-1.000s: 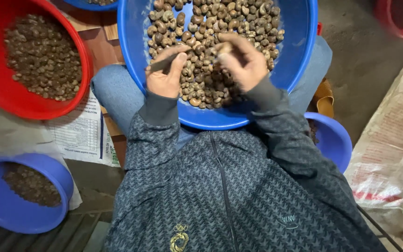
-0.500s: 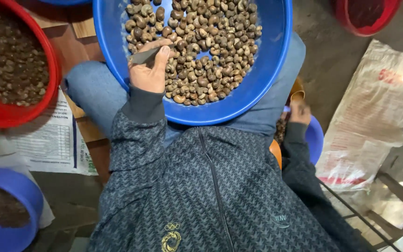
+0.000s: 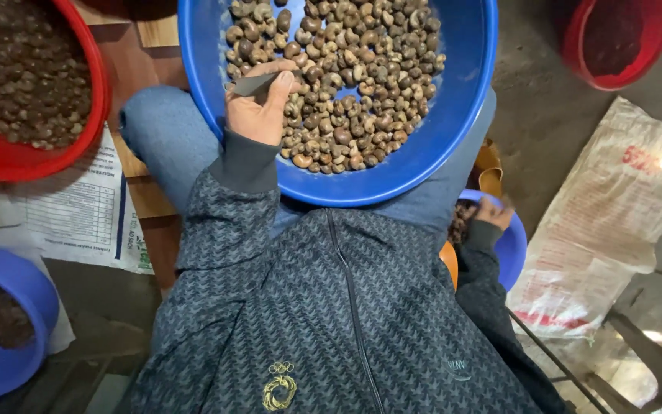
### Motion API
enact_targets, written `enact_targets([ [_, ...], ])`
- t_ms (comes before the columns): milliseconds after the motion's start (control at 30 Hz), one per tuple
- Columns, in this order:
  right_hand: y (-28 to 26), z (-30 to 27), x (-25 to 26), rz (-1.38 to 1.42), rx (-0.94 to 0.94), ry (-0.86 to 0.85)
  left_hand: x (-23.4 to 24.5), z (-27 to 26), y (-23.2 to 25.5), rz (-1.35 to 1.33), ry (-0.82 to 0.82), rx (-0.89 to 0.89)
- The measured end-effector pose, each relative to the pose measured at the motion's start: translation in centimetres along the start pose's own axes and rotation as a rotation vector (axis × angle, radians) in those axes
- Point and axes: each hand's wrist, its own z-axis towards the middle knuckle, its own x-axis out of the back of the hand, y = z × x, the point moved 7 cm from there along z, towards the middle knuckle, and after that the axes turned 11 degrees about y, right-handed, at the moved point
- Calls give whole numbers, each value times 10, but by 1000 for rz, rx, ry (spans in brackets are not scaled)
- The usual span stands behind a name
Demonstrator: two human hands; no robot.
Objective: A person uses a small hand tool to peel or crack nuts and sort them into different bowls while sitting on the floor.
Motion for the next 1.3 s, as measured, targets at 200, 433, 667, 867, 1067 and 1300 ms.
enact_targets([
  [200, -170, 14, -77, 401, 318, -84, 2, 0, -7, -49, 25, 9],
  [433, -337, -70, -225, 296, 864, -576, 4, 0, 2, 40, 66, 28],
  [667, -248, -82, -325, -417, 1009, -704, -1, -2, -31, -52, 70, 62],
  [867, -158, -73, -367, -529, 976, -881, -3, 1, -48, 61, 152, 132],
  [1067, -206, -82, -352, -621, 924, -896, 3, -2, -47, 147, 251, 233],
  [1300, -244, -123, -325, 256, 251, -1171, 2, -5, -28, 21, 200, 225],
])
